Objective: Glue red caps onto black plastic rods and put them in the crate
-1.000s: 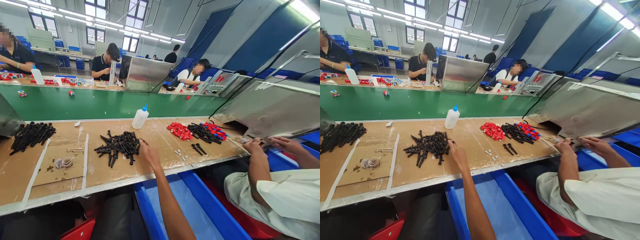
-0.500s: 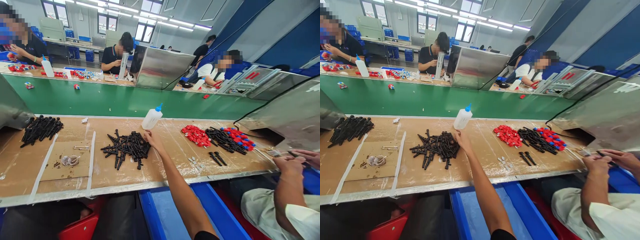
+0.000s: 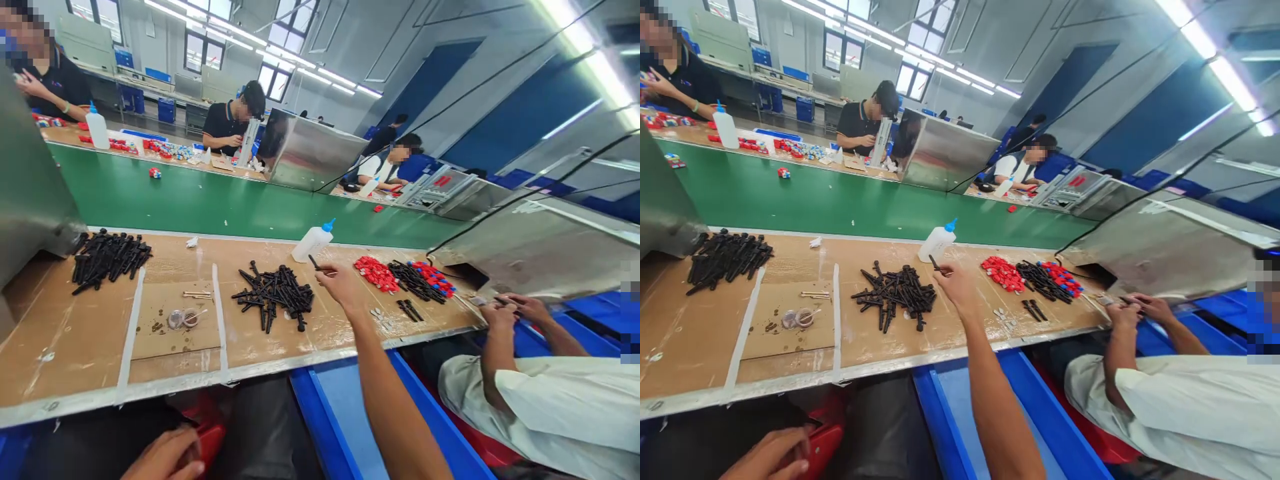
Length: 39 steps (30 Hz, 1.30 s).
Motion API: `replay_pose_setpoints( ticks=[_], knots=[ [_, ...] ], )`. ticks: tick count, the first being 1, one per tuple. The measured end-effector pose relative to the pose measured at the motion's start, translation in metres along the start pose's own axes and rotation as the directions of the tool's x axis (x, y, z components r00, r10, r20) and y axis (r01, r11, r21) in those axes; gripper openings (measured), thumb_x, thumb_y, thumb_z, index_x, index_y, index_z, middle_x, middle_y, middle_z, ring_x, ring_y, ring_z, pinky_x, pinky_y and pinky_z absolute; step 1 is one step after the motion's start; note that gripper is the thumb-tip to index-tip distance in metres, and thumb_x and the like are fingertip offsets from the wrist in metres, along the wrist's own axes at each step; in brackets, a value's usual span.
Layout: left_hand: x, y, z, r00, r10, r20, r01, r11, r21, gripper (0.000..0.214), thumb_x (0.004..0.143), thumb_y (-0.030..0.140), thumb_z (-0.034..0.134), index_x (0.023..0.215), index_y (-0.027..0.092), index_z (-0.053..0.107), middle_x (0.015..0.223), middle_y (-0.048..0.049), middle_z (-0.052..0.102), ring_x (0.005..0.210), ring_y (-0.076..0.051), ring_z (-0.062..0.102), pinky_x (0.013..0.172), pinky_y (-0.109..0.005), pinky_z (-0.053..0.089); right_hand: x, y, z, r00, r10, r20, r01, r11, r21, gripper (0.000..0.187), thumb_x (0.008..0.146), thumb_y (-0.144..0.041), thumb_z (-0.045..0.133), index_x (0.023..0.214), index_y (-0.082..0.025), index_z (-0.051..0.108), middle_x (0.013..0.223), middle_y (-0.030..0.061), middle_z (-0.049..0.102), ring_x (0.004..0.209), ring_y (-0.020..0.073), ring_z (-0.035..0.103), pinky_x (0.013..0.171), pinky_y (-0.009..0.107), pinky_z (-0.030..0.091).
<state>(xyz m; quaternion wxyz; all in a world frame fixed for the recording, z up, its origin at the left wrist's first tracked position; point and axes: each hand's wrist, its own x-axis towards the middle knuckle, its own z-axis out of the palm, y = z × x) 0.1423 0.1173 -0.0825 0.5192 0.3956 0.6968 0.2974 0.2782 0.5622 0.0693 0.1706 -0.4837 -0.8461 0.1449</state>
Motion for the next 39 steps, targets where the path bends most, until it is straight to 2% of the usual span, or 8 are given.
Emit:
replay_pose_setpoints(
  ticks=[4,9,12,18,22,24,31,39],
  knots=[
    [0.0,0.053,-0.01,0.981,0.182,-0.071,-0.194,0.948,-0.252,0.041,0.093,0.054,0.043,0.091,0.021,0.068,0.086,-0.0049,0.07,0.085,-0.02,0.061,0.085,-0.031,0.044,-0.067,-0.061,-0.014,0.946,-0.286,0.154,0.254,0.947,0.199,0.025,0.08,-0.033,0.062,0.1,-0.021,0.073,0.092,0.005,0.075,0.079,0.0197,0.069,0.073,0.031,0.053],
    [-0.003,0.081,-0.022,0.942,0.281,-0.182,-0.334,0.756,-0.563,0.045,0.097,0.05,0.037,0.104,0.015,0.064,0.077,-0.0052,0.063,0.066,-0.015,0.055,0.061,-0.025,0.04,-0.157,-0.132,0.008,0.419,-0.734,0.535,0.527,0.676,0.515,0.027,0.082,-0.02,0.062,0.107,-0.027,0.069,0.091,0.0008,0.073,0.081,0.0186,0.067,0.074,0.028,0.051],
    [-0.006,0.093,-0.019,0.92,0.339,-0.194,-0.391,0.778,-0.492,0.035,0.095,0.045,0.048,0.103,0.017,0.067,0.084,-0.0039,0.061,0.07,-0.015,0.051,0.068,-0.026,0.039,-0.185,-0.143,0.027,0.301,-0.753,0.585,0.566,0.634,0.526,0.031,0.083,-0.015,0.06,0.112,-0.026,0.064,0.094,0.0011,0.072,0.082,0.0187,0.067,0.072,0.026,0.049],
    [0.006,0.095,0.009,0.932,0.15,-0.331,-0.346,0.639,-0.687,0.038,0.093,0.049,0.05,0.083,0.014,0.063,0.068,0.0024,0.043,0.058,-0.009,0.03,0.055,-0.023,0.026,-0.184,-0.119,0.047,0.399,-0.81,0.429,0.569,0.586,0.577,0.026,0.09,-0.027,0.062,0.116,-0.024,0.06,0.094,0.0034,0.072,0.076,0.0169,0.065,0.07,0.027,0.05],
    [0.008,0.092,0.015,0.925,-0.029,-0.378,-0.33,0.427,-0.842,0.034,0.095,0.044,0.047,0.087,0.014,0.06,0.058,0.0078,0.026,0.049,-0.007,0.014,0.048,-0.023,0.011,-0.158,-0.113,0.071,0.753,-0.644,0.134,0.453,0.655,0.605,0.027,0.091,-0.041,0.058,0.107,-0.021,0.066,0.085,0.0049,0.073,0.066,0.0161,0.064,0.066,0.029,0.052],
    [0.006,0.093,0.013,0.92,-0.065,-0.387,-0.345,0.339,-0.875,0.032,0.095,0.042,0.045,0.091,0.014,0.06,0.058,0.0079,0.027,0.046,-0.006,0.015,0.047,-0.023,0.011,-0.144,-0.118,0.088,0.852,-0.522,0.043,0.4,0.702,0.589,0.031,0.092,-0.045,0.055,0.102,-0.019,0.069,0.079,0.0047,0.071,0.063,0.0157,0.061,0.062,0.028,0.05],
    [-0.002,0.088,0.003,0.879,-0.12,-0.461,-0.435,0.191,-0.88,0.028,0.096,0.032,0.04,0.093,0.012,0.06,0.06,0.0061,0.034,0.046,-0.005,0.022,0.048,-0.023,0.015,-0.128,-0.137,0.125,0.81,-0.586,0.006,0.487,0.679,0.549,0.054,0.087,-0.051,0.061,0.128,-0.017,0.057,0.105,0.0102,0.069,0.082,0.0201,0.058,0.071,0.032,0.049],
    [-0.002,0.074,-0.002,0.883,-0.091,-0.46,-0.46,0.02,-0.888,0.025,0.095,0.028,0.04,0.091,0.012,0.06,0.06,0.005,0.037,0.046,-0.005,0.025,0.049,-0.023,0.015,-0.128,-0.14,0.134,0.841,-0.537,0.069,0.415,0.721,0.555,0.04,0.087,-0.052,0.059,0.105,-0.018,0.071,0.087,0.0069,0.072,0.07,0.0185,0.061,0.068,0.032,0.048]
  ],
)
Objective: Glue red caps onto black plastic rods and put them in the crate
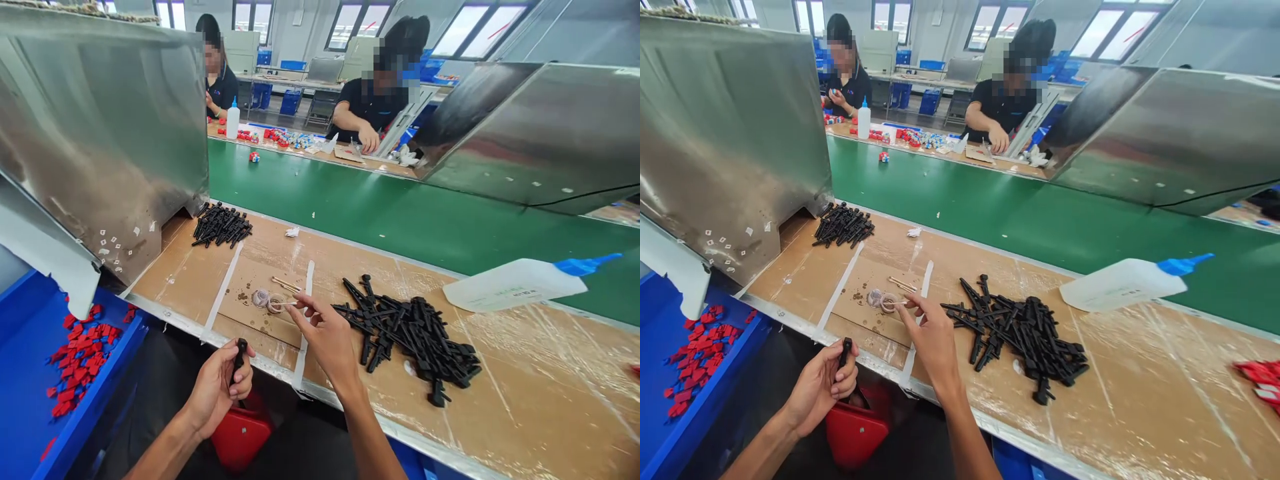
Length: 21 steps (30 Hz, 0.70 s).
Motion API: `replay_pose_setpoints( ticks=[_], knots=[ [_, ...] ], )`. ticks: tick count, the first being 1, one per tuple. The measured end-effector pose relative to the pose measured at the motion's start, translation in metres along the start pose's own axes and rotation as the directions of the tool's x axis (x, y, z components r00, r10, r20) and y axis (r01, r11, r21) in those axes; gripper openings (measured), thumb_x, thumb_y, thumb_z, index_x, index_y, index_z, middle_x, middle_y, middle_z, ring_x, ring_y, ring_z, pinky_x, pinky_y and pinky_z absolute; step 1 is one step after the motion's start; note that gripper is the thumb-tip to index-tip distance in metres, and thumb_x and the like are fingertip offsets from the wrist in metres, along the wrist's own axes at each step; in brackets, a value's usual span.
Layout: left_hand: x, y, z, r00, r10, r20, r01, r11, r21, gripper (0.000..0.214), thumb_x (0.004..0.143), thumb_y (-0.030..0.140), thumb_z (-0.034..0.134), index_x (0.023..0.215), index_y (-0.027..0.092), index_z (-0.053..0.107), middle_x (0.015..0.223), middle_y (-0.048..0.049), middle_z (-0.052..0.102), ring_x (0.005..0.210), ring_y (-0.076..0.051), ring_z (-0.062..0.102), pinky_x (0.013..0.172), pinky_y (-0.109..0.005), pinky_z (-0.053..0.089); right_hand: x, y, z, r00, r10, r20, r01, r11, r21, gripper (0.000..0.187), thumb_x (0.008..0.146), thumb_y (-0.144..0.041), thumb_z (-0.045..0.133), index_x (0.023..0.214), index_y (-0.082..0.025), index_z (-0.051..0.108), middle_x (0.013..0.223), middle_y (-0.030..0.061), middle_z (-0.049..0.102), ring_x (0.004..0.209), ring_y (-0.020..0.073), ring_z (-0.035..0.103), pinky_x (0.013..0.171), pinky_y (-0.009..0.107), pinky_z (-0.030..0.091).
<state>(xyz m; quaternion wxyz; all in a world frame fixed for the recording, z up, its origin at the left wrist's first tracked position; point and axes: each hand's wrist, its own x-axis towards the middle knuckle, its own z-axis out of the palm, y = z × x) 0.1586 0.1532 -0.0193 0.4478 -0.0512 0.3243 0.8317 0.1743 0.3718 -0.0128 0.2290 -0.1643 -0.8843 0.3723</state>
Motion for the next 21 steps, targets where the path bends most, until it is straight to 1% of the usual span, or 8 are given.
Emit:
replay_pose_setpoints(
  ticks=[4,9,13,16,21],
  knots=[
    [0.001,-0.001,-0.004,0.999,-0.044,0.026,0.046,0.996,-0.082,0.025,0.095,0.029,0.042,0.087,0.012,0.059,0.06,0.0043,0.039,0.046,-0.005,0.028,0.05,-0.023,0.017,0.003,-0.003,0.003,0.999,-0.024,0.035,0.024,1.0,-0.005,0.03,0.089,-0.047,0.06,0.095,-0.02,0.074,0.084,0.0046,0.073,0.068,0.0176,0.061,0.069,0.031,0.048],
    [0.005,0.005,-0.011,0.991,-0.116,0.067,0.126,0.974,-0.19,0.03,0.095,0.031,0.043,0.083,0.01,0.06,0.06,0.0033,0.041,0.047,-0.006,0.029,0.05,-0.022,0.019,0.009,-0.014,0.01,0.995,-0.07,0.066,0.072,0.997,-0.023,0.028,0.089,-0.046,0.061,0.095,-0.022,0.075,0.084,0.0039,0.074,0.064,0.0169,0.059,0.064,0.03,0.047],
    [0.008,0.016,-0.015,0.978,-0.16,0.137,0.192,0.946,-0.261,0.032,0.097,0.031,0.041,0.083,0.01,0.061,0.06,0.0035,0.04,0.046,-0.006,0.028,0.05,-0.022,0.02,0.015,-0.023,0.013,0.991,-0.114,0.076,0.119,0.99,-0.07,0.026,0.091,-0.043,0.06,0.092,-0.022,0.075,0.087,0.0042,0.074,0.071,0.0187,0.062,0.067,0.031,0.047],
    [0.01,0.022,-0.016,0.968,-0.169,0.183,0.219,0.929,-0.3,0.031,0.097,0.03,0.041,0.082,0.011,0.06,0.059,0.0039,0.039,0.046,-0.006,0.026,0.049,-0.022,0.018,0.018,-0.028,0.013,0.987,-0.142,0.075,0.149,0.983,-0.105,0.023,0.092,-0.039,0.059,0.09,-0.021,0.074,0.088,0.004,0.074,0.075,0.0192,0.063,0.069,0.031,0.048],
    [0.016,0.026,-0.015,0.961,-0.184,0.206,0.244,0.914,-0.325,0.03,0.096,0.032,0.045,0.081,0.011,0.06,0.056,0.0055,0.034,0.046,-0.006,0.023,0.049,-0.022,0.018,0.018,-0.027,0.01,0.977,-0.208,0.039,0.212,0.966,-0.146,0.019,0.094,-0.034,0.059,0.093,-0.02,0.073,0.087,0.0041,0.074,0.076,0.0187,0.062,0.068,0.031,0.047]
  ],
)
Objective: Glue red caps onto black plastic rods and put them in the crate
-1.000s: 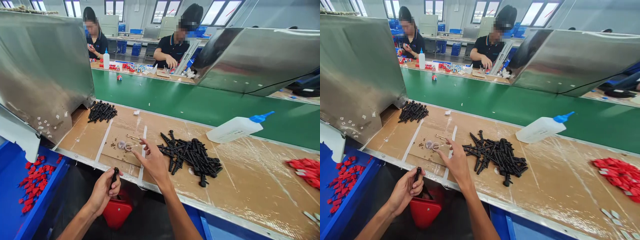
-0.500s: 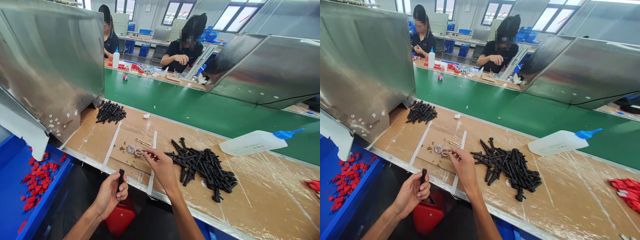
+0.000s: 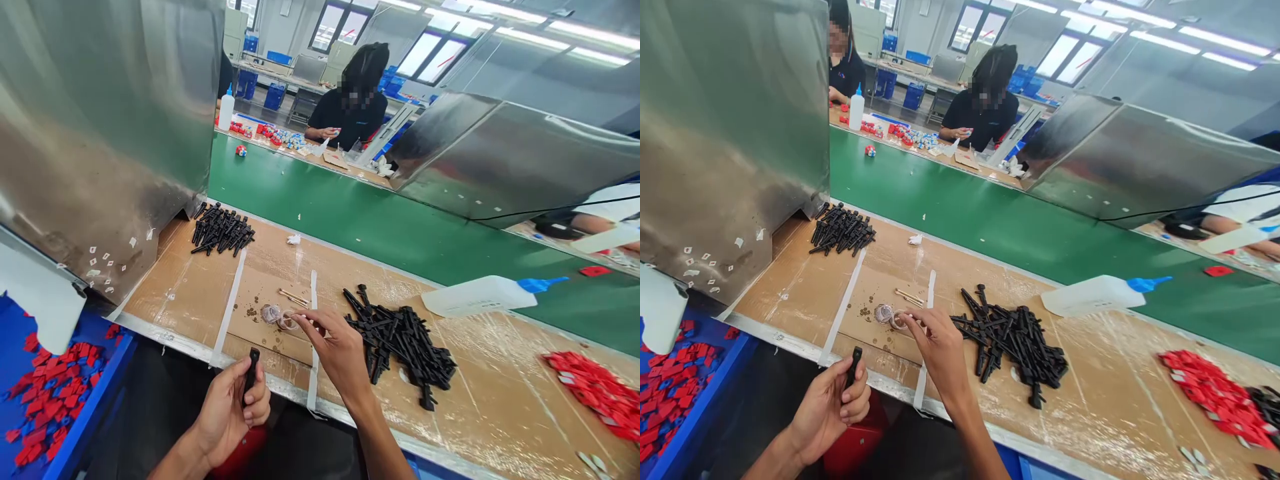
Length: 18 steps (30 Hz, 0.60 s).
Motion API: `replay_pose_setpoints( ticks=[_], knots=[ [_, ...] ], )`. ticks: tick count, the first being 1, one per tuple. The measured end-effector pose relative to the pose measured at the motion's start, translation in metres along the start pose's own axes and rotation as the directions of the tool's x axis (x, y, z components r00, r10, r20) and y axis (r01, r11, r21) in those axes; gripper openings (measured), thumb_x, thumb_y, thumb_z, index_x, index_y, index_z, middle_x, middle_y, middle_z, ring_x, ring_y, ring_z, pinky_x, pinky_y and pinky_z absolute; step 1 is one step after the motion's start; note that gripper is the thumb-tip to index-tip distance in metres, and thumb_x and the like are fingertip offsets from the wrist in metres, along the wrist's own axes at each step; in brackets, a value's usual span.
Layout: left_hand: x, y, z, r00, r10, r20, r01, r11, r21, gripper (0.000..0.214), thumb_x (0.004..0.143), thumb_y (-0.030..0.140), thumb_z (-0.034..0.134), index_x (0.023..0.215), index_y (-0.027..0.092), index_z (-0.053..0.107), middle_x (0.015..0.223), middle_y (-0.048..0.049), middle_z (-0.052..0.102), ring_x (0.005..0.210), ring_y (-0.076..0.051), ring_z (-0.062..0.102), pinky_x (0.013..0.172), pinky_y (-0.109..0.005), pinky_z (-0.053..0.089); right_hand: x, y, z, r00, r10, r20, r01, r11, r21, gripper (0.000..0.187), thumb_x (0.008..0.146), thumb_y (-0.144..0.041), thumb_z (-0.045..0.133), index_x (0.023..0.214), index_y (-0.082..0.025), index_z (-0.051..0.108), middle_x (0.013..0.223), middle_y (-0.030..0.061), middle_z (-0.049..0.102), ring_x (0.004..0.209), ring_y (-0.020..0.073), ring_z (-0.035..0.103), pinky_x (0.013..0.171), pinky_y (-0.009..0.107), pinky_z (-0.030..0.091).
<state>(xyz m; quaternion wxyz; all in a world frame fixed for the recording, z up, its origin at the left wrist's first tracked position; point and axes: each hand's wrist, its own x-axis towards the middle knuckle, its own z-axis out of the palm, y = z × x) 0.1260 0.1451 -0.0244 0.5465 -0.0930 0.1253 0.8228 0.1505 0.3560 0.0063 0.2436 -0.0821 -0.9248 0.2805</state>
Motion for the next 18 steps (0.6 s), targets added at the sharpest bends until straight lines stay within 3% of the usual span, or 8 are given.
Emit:
replay_pose_setpoints(
  ticks=[13,18],
  knots=[
    [0.025,-0.029,0.008,0.982,0.139,-0.131,-0.108,0.969,0.22,0.03,0.094,0.04,0.052,0.084,0.013,0.06,0.052,0.0085,0.026,0.047,-0.006,0.016,0.048,-0.021,0.015,-0.004,0.02,-0.011,0.994,-0.071,-0.079,0.078,0.993,0.083,0.006,0.091,-0.023,0.064,0.088,-0.019,0.068,0.083,0.0019,0.07,0.079,0.0177,0.06,0.075,0.03,0.047],
    [0.031,-0.03,0.015,0.983,0.145,-0.109,-0.113,0.959,0.261,0.027,0.093,0.038,0.052,0.082,0.013,0.058,0.052,0.0087,0.024,0.046,-0.006,0.014,0.046,-0.021,0.014,-0.004,0.024,-0.014,0.987,-0.113,-0.113,0.127,0.984,0.125,0.004,0.092,-0.019,0.063,0.09,-0.019,0.066,0.085,0.0024,0.069,0.081,0.0178,0.06,0.077,0.03,0.047]
  ],
)
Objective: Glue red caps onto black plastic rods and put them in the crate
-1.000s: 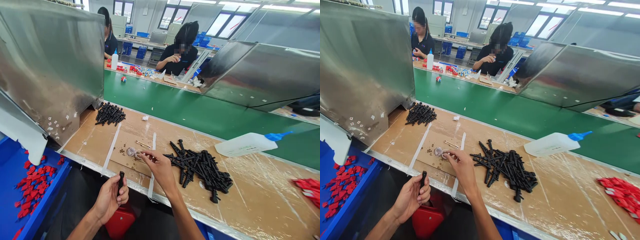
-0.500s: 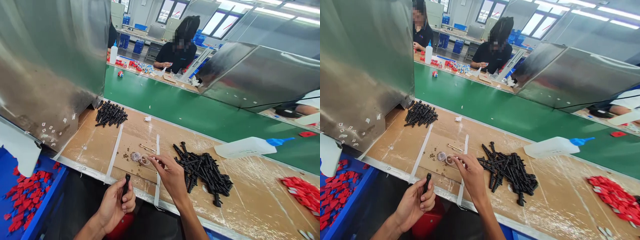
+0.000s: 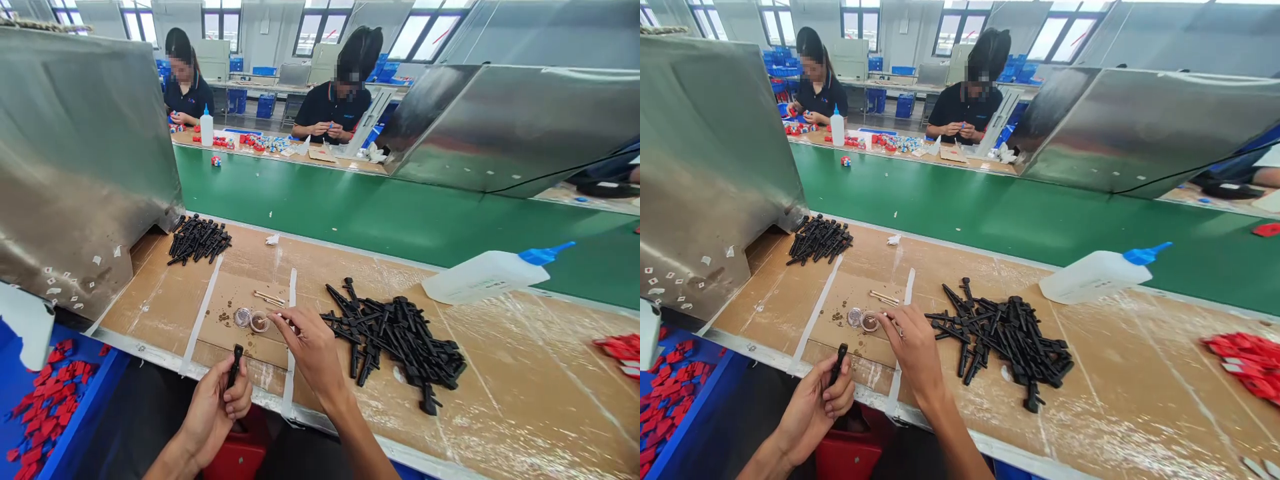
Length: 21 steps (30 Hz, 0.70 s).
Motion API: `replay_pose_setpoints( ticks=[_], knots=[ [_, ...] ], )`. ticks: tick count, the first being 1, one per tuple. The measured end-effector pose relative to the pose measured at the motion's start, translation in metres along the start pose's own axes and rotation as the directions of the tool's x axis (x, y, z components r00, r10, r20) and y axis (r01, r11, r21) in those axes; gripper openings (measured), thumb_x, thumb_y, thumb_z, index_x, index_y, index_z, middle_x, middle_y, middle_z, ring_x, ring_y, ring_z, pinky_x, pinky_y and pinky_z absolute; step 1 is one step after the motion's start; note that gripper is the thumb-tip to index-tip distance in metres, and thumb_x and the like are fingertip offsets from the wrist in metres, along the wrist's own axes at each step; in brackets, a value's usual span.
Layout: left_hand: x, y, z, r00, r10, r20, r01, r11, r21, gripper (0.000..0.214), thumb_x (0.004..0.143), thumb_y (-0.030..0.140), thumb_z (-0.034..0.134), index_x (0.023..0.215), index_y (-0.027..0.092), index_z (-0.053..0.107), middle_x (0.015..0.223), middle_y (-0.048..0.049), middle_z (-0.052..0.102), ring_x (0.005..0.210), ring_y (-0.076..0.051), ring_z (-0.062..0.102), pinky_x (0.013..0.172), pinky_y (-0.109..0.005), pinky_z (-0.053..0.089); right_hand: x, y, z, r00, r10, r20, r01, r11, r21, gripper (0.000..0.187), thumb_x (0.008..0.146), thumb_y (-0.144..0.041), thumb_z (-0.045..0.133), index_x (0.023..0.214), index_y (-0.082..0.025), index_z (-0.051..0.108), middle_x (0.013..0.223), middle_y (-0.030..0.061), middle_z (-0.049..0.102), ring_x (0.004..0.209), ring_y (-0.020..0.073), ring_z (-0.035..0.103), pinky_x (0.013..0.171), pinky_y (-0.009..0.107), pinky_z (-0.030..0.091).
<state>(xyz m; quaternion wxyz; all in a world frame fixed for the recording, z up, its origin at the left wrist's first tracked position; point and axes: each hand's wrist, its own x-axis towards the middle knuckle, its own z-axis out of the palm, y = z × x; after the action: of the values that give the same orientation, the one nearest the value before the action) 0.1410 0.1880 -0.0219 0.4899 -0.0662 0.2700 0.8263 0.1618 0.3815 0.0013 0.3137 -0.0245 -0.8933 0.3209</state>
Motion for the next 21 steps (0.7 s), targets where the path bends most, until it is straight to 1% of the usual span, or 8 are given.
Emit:
replay_pose_setpoints(
  ticks=[5,10,13,18,21],
  knots=[
    [0.005,0.004,0.002,1.0,-0.012,-0.027,0.013,1.0,0.016,0.028,0.095,0.036,0.048,0.081,0.014,0.057,0.053,0.0083,0.024,0.046,-0.006,0.015,0.047,-0.021,0.014,-0.001,0.003,0.001,1.0,-0.003,-0.024,0.003,1.0,0.006,0.004,0.091,-0.016,0.063,0.09,-0.019,0.065,0.086,0.0034,0.069,0.082,0.0181,0.06,0.077,0.031,0.047],
    [0.007,0.006,-0.002,0.998,-0.042,-0.036,0.042,0.999,0.0,0.029,0.097,0.034,0.044,0.082,0.013,0.057,0.054,0.008,0.025,0.047,-0.006,0.015,0.048,-0.022,0.016,-0.004,0.003,0.005,1.0,0.001,-0.021,-0.001,0.999,-0.036,0.004,0.093,-0.015,0.06,0.091,-0.018,0.064,0.087,0.0054,0.068,0.082,0.0189,0.058,0.076,0.033,0.048],
    [0.007,0.006,-0.005,0.998,-0.061,-0.014,0.061,0.998,-0.017,0.03,0.097,0.034,0.043,0.082,0.014,0.057,0.054,0.008,0.025,0.047,-0.007,0.015,0.048,-0.022,0.016,-0.006,0.0,0.007,1.0,0.009,-0.024,-0.01,0.999,-0.052,0.005,0.093,-0.015,0.06,0.092,-0.018,0.064,0.087,0.0054,0.068,0.082,0.0187,0.058,0.076,0.033,0.048],
    [0.009,0.006,-0.007,0.998,-0.06,0.008,0.061,0.997,-0.051,0.028,0.096,0.035,0.045,0.082,0.014,0.056,0.053,0.0083,0.024,0.046,-0.007,0.015,0.047,-0.021,0.016,-0.009,-0.004,0.009,0.997,0.067,-0.039,-0.068,0.997,-0.034,0.009,0.093,-0.017,0.059,0.096,-0.019,0.067,0.09,0.0047,0.071,0.084,0.018,0.064,0.078,0.032,0.05],
    [0.011,0.006,-0.006,0.998,-0.063,0.003,0.063,0.996,-0.065,0.027,0.096,0.035,0.045,0.083,0.014,0.057,0.053,0.0085,0.024,0.046,-0.007,0.015,0.046,-0.021,0.016,-0.015,-0.004,0.011,0.99,0.119,-0.077,-0.121,0.992,-0.022,0.011,0.094,-0.018,0.058,0.098,-0.021,0.068,0.09,0.0042,0.073,0.083,0.0174,0.068,0.078,0.03,0.053]
  ],
)
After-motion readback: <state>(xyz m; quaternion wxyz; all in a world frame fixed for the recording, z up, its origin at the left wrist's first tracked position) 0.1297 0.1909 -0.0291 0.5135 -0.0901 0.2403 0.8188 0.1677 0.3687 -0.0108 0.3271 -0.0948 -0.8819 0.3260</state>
